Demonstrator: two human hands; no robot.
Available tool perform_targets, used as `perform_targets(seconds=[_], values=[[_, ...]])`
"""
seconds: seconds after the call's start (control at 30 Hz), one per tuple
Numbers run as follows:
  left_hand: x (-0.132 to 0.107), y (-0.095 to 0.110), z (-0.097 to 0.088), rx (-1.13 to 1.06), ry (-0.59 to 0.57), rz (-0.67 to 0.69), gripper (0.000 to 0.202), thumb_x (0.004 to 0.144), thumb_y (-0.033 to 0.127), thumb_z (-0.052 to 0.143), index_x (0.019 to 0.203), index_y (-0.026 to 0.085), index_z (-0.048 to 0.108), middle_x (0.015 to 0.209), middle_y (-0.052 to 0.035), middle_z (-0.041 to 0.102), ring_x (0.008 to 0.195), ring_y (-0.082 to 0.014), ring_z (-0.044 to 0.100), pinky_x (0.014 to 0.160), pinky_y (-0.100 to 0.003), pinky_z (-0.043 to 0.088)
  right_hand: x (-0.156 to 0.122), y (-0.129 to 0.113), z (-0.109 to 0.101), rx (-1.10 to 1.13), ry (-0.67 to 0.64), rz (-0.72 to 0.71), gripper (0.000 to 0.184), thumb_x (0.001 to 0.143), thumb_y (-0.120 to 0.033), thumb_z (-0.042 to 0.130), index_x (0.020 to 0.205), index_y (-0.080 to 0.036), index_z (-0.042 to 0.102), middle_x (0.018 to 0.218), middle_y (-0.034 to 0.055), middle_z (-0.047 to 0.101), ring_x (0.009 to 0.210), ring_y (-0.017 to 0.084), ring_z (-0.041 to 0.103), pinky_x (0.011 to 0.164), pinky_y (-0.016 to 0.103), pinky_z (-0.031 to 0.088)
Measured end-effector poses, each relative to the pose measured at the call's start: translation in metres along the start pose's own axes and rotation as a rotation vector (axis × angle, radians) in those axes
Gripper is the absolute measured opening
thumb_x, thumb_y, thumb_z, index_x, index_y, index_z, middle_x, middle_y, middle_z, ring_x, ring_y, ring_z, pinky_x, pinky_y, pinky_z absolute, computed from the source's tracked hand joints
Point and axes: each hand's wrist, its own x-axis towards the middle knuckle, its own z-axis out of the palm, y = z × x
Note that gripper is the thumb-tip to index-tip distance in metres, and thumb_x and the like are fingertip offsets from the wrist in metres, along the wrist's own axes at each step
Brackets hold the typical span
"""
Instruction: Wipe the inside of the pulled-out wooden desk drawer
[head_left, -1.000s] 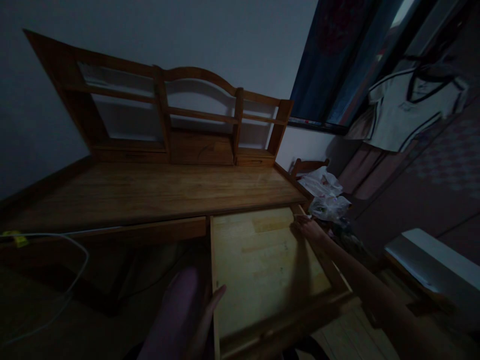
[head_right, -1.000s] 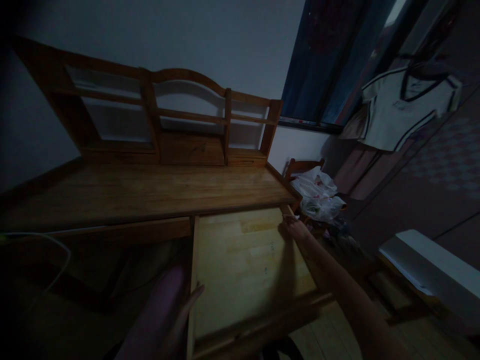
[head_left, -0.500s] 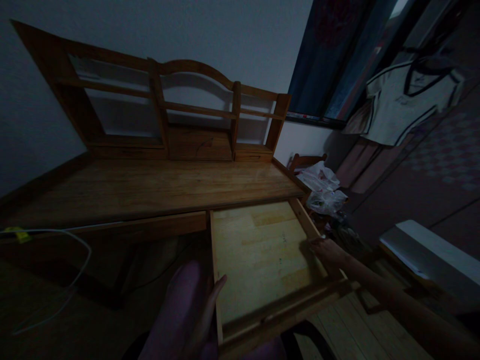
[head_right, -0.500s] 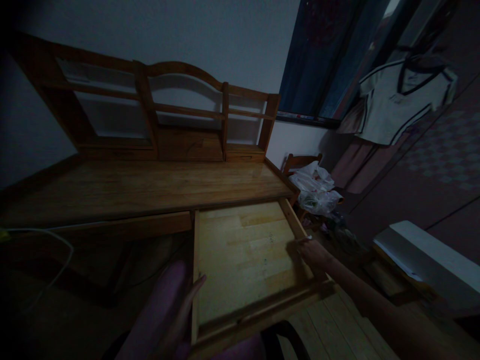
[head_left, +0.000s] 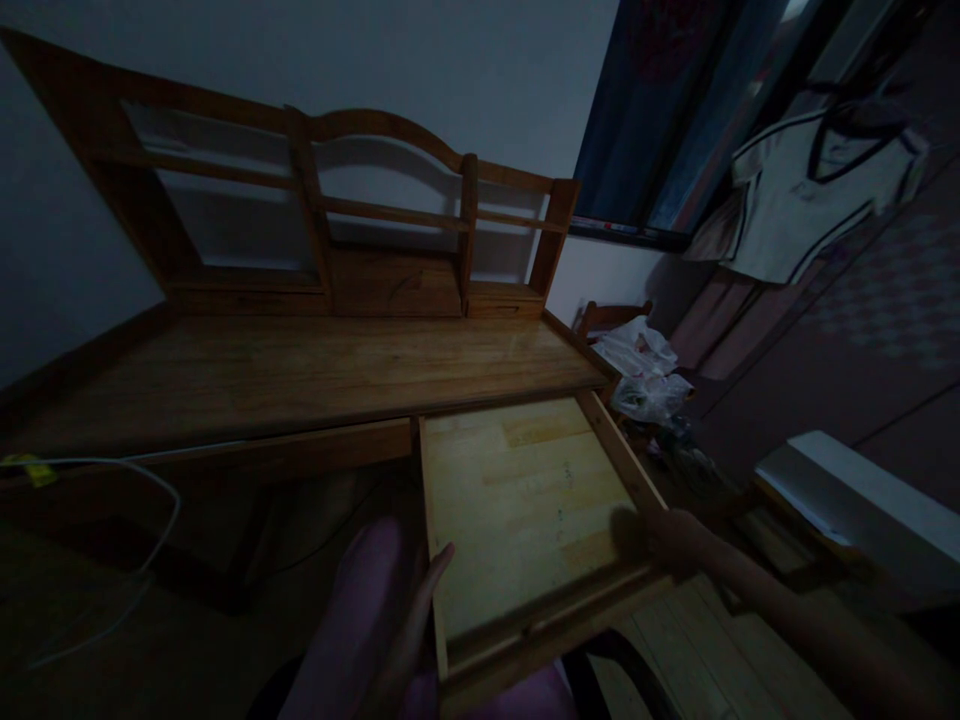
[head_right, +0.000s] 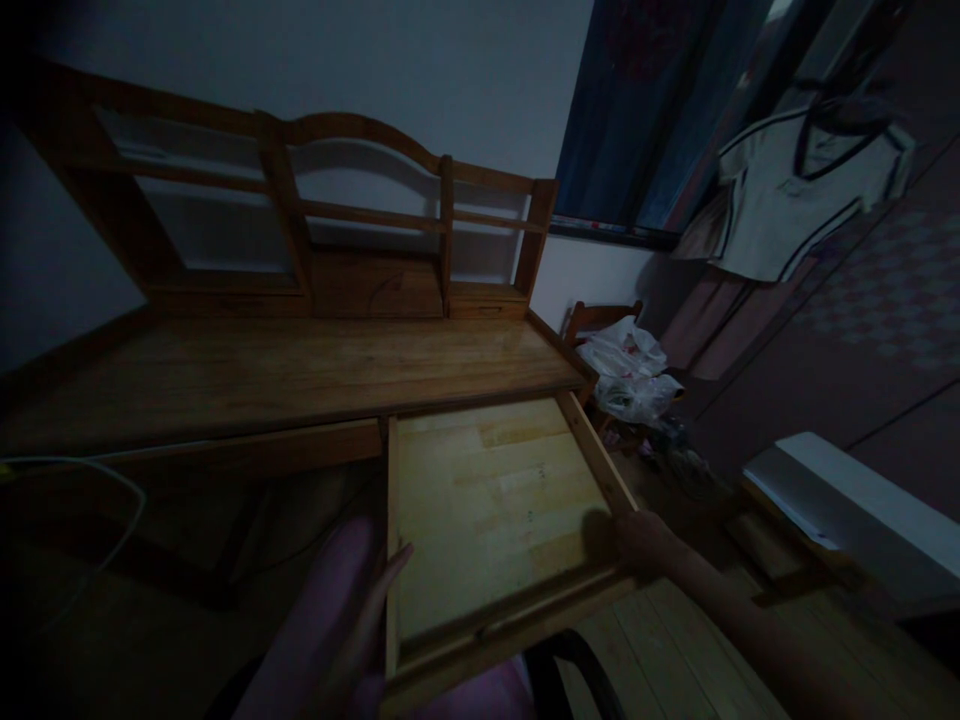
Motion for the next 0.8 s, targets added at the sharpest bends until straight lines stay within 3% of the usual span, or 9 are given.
perform_targets(seconds=[0.13, 0.3, 0.4, 0.47, 0.57, 0.63, 0.8], values=[[0.009, -0.008, -0.007, -0.005, 0.013, -0.068, 0.055, 0.089, 0.048, 0.075, 0.135, 0.02, 0.062, 0.15, -0.0126, 0.066, 0.146, -0.032, 0.055, 0.122, -0.045, 0.045, 0.005, -0.007, -0.008, -0.007, -0.093, 0.072, 0.018, 0.086, -0.015, 0.063, 0.081, -0.018, 0.08, 0.101, 0.0198, 0.079, 0.097, 0.036, 0.077, 0.076, 0.037, 0.055], [0.014, -0.015, -0.013, -0.022, 0.037, -0.145, 0.06, 0.086, 0.051, 0.077, 0.136, 0.02, 0.063, 0.151, -0.0139, 0.066, 0.146, -0.033, 0.055, 0.121, -0.047, 0.046, 0.014, -0.014, -0.016, -0.024, -0.164, 0.023, 0.022, 0.083, -0.007, 0.063, 0.077, -0.017, 0.081, 0.097, 0.0202, 0.079, 0.096, 0.037, 0.077, 0.075, 0.038, 0.055], [0.011, -0.012, -0.009, -0.054, 0.0, -0.102, 0.062, 0.087, 0.051, 0.076, 0.138, 0.02, 0.062, 0.149, -0.0143, 0.067, 0.146, -0.0346, 0.055, 0.123, -0.049, 0.045, 0.019, -0.02, -0.018, -0.049, -0.162, 0.008, 0.024, 0.082, -0.005, 0.061, 0.078, -0.016, 0.081, 0.093, 0.0202, 0.079, 0.091, 0.035, 0.078, 0.072, 0.036, 0.054], [0.007, -0.007, -0.004, -0.055, 0.038, -0.062, 0.063, 0.089, 0.045, 0.076, 0.144, 0.021, 0.059, 0.149, -0.0125, 0.067, 0.148, -0.0341, 0.053, 0.125, -0.051, 0.042, 0.022, -0.028, -0.022, -0.023, -0.188, -0.003, 0.019, 0.082, -0.009, 0.064, 0.075, -0.016, 0.08, 0.089, 0.0195, 0.078, 0.084, 0.034, 0.078, 0.067, 0.034, 0.052], [0.003, 0.001, 0.005, -0.024, 0.12, 0.0, 0.068, 0.091, 0.032, 0.073, 0.155, 0.025, 0.049, 0.15, -0.0079, 0.067, 0.155, -0.029, 0.043, 0.13, -0.047, 0.034, 0.026, -0.048, -0.029, 0.012, -0.23, -0.081, 0.016, 0.081, -0.012, 0.066, 0.075, -0.016, 0.08, 0.088, 0.0192, 0.078, 0.083, 0.033, 0.077, 0.067, 0.033, 0.05], [-0.001, 0.007, 0.008, -0.005, 0.089, 0.037, 0.068, 0.093, 0.032, 0.072, 0.156, 0.025, 0.048, 0.153, -0.0061, 0.065, 0.158, -0.0262, 0.038, 0.132, -0.043, 0.029, 0.028, -0.066, -0.035, 0.03, -0.237, -0.15, 0.017, 0.081, -0.011, 0.065, 0.081, -0.017, 0.081, 0.091, 0.0179, 0.079, 0.089, 0.033, 0.077, 0.072, 0.034, 0.051], [-0.005, 0.011, 0.007, -0.025, 0.026, -0.022, 0.065, 0.09, 0.038, 0.074, 0.151, 0.024, 0.054, 0.158, -0.0085, 0.06, 0.151, -0.0316, 0.049, 0.125, -0.046, 0.042, 0.03, -0.116, -0.054, 0.179, -0.211, -0.202, 0.026, 0.084, -0.016, 0.06, 0.095, -0.017, 0.083, 0.099, 0.0171, 0.08, 0.09, 0.031, 0.076, 0.074, 0.034, 0.051]])
